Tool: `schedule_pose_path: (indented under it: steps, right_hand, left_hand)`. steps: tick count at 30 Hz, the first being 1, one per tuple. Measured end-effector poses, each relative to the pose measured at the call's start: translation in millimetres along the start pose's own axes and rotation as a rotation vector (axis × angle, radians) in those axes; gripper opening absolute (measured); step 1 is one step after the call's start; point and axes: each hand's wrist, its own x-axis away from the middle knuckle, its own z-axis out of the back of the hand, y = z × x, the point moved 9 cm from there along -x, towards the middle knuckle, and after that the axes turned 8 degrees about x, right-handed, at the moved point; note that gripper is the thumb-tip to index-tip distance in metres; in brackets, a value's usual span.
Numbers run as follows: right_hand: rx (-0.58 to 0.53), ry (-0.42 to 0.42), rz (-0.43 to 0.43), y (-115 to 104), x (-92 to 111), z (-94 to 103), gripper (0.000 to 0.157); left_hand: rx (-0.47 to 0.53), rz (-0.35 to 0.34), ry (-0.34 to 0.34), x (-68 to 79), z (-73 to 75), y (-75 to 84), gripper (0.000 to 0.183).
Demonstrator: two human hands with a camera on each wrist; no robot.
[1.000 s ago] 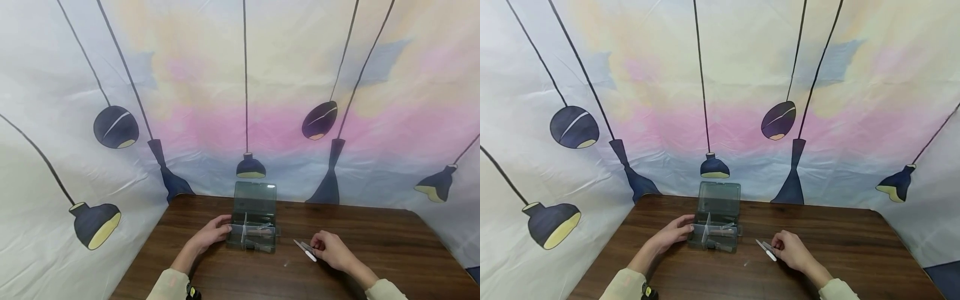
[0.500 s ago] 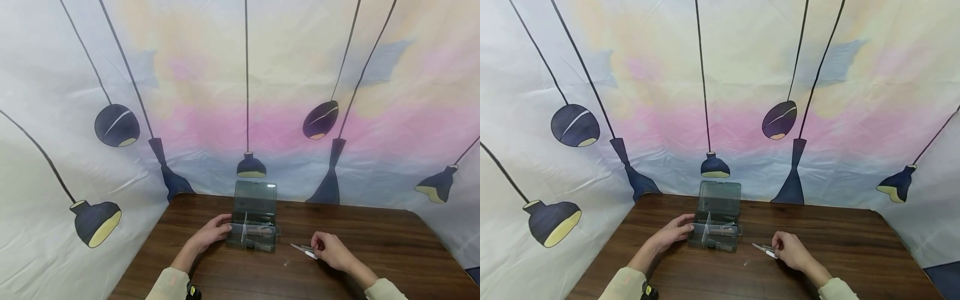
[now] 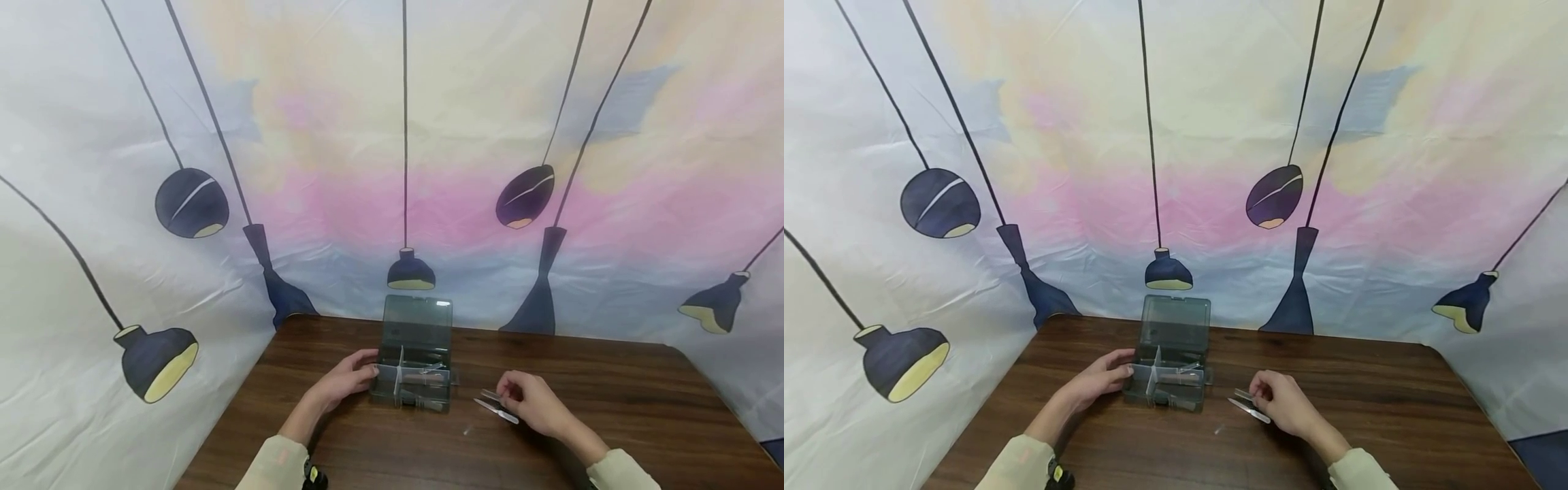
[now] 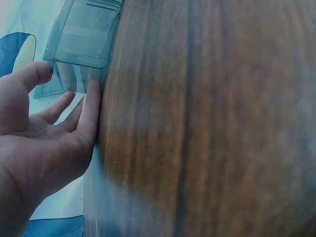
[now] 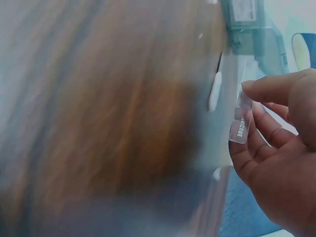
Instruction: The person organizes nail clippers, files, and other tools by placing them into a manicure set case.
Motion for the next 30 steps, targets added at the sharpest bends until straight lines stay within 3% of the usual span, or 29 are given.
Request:
schedule_pose_path:
  steps: [14, 30]
  right_hand:
    - [-0.117, 0.004, 0.076, -50, -34, -8.2, 0.007]
    - [-0.146, 0.044, 0.184, -97, -67, -35.8, 0.01]
  left_hand:
    - [0.003, 0.007, -0.001, 2.5, -1.4, 2.2, 0.06]
    - [0.007, -0.002, -0.01, 0.8, 0.2, -1.1, 0.059]
